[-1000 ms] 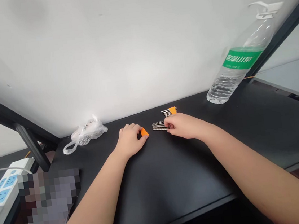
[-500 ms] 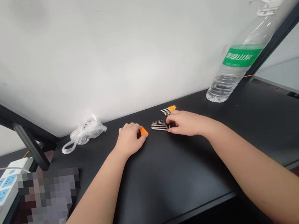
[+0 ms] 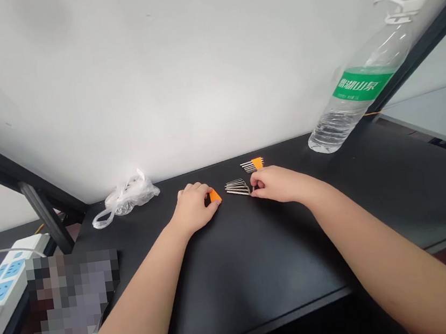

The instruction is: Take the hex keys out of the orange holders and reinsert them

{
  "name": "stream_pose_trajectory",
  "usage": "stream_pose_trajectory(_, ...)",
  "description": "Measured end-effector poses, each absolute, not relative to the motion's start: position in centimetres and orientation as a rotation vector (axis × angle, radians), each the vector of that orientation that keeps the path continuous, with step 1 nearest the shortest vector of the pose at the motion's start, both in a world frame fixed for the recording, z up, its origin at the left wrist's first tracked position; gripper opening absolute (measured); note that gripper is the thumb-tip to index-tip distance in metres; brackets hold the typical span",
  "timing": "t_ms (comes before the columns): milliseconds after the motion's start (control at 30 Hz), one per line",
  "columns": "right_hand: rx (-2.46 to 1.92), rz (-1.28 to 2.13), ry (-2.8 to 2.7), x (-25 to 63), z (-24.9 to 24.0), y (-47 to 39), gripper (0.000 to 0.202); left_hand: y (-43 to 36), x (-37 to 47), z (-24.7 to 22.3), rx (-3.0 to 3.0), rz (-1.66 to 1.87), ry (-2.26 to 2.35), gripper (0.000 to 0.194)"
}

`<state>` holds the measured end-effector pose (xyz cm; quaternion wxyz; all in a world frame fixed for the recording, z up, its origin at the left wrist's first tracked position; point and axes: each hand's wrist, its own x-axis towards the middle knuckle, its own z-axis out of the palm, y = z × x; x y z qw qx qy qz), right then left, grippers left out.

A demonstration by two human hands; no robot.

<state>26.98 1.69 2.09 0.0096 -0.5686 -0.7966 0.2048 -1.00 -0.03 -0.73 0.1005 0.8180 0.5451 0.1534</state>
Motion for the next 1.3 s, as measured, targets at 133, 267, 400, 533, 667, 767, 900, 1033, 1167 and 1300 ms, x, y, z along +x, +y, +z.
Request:
stream_pose_trajectory(133,-1.823,0.656,-2.452,26.7,2.2,1.5,0.016,0.1,-1.1,-0.9,2.435,0.474,1.600,0.025)
stream_pose_trajectory(267,-1.849,0.690,-2.402,26.4,2.2,1.5,0.018,0.1,-1.1,-0.9,2.448,0.479,1.602,0.024)
stream_pose_trajectory(400,-1.866,0.715,-2.383,26.3,2.1,1.6,0.019,0.1,-1.0,-0.9,2.452,0.479,1.601,0.023)
stream_pose_trajectory(533,-1.872,0.736,-2.367,26.2,2.3,1.6,0.021,0.0,-1.0,-0.8,2.455,0.471,1.595,0.023)
stream_pose_trajectory(667,-1.900,0.731,-2.355,26.0,2.7,1.3,0.022,0.0,-0.9,-0.7,2.442,0.460,1.610,0.023)
stream_pose_trajectory(767,-1.893,0.747,-2.359,25.8,2.7,1.0,0.021,0.0,-0.9,-0.7,2.442,0.462,1.609,0.022)
stream_pose_trajectory(900,-1.833,0.804,-2.351,25.5,2.4,0.7,0.020,0.0,-0.9,-0.7,2.447,0.472,1.603,0.023)
stream_pose_trajectory(1033,-1.746,0.768,-2.418,24.8,2.5,-0.1,0.017,0.0,-1.0,-0.8,2.441,0.483,1.595,0.022)
stream_pose_trajectory(1167,-1.576,0.774,-2.547,24.3,2.9,-1.0,0.014,0.0,-1.0,-0.8,2.442,0.472,1.595,0.022)
stream_pose_trajectory(1300,-1.546,0.732,-2.549,24.7,3.2,-0.8,0.007,0.0,-1.0,-0.8,2.441,0.456,1.603,0.023)
